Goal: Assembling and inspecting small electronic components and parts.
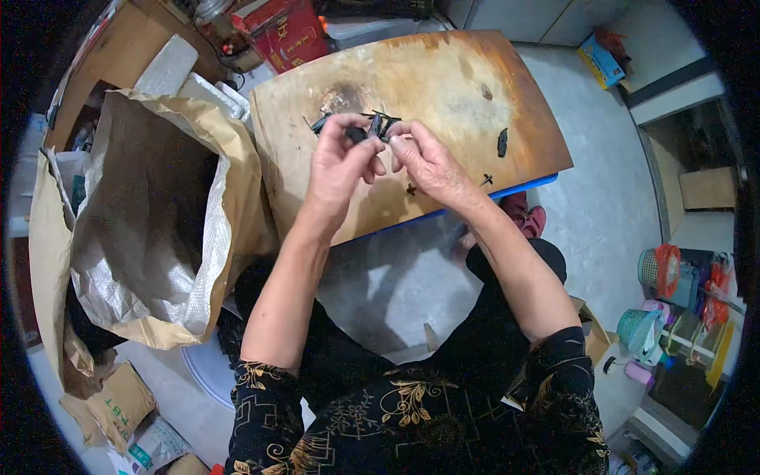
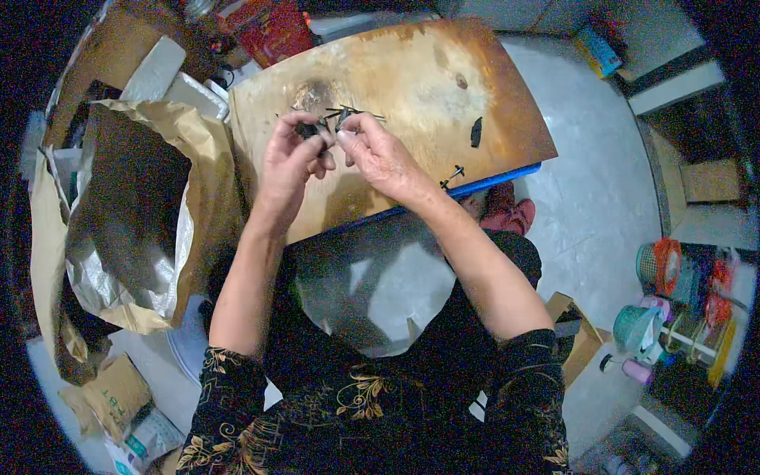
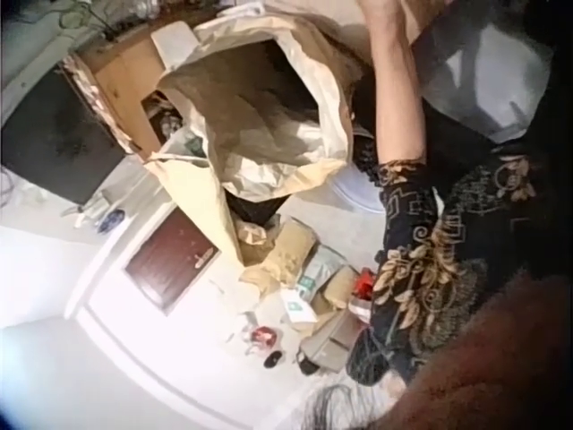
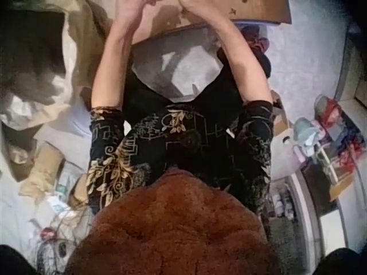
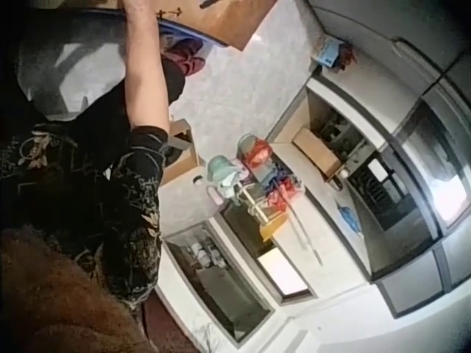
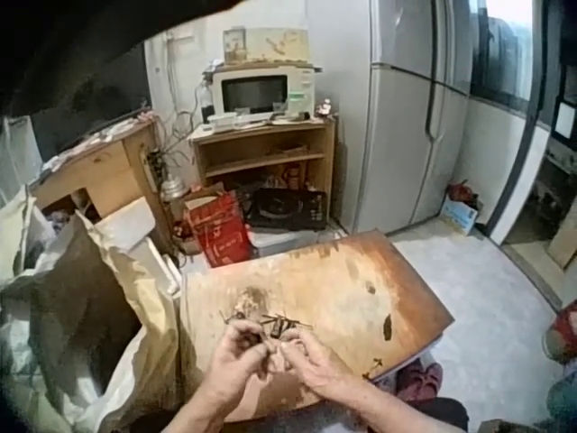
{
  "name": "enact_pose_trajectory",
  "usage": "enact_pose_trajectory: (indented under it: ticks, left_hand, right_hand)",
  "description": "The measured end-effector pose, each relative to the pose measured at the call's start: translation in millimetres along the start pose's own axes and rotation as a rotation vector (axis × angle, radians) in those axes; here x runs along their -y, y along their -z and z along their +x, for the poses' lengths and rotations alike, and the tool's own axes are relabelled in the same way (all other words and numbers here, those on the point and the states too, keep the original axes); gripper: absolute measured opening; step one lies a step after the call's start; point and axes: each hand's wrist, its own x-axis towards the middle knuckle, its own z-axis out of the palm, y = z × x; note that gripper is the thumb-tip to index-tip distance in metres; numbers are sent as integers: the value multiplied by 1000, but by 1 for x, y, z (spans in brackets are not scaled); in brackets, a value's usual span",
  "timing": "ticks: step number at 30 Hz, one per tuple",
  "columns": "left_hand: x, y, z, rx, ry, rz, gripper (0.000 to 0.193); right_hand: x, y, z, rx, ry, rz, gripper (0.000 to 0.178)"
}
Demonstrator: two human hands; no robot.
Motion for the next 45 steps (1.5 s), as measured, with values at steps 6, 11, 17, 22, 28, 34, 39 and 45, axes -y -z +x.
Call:
enact_pose_trajectory:
  ticks: [6, 11, 17, 22, 28, 34, 39, 45]
  left_hand:
    - [-10, 10, -4, 134, 124, -484, 33]
    - [-6, 10, -5, 181, 180, -286, 39]
    - [-13, 1, -10, 311, 226, -248, 42]
    - [-6, 0, -11, 465, 297, -363, 35]
    - [-7, -7, -11, 385, 248, -150, 34]
    - [3, -10, -13, 341, 112, 242, 36]
    - [5, -4, -10, 236, 69, 255, 35]
    - [5, 4, -11, 153, 81, 209, 39]
  right_hand:
    - [9, 3, -2, 54, -33, 288, 20]
    - [14, 8, -5, 58, -50, 329, 18]
    - [11, 18, -7, 135, -133, 412, 20]
    - [13, 26, -12, 294, -190, 408, 34]
    - [14, 29, -11, 164, -85, 165, 22]
    - [-7, 22, -7, 105, -14, 76, 21]
    - [1, 10, -7, 87, -43, 247, 33]
    - [4, -6, -13, 86, -140, 286, 42]
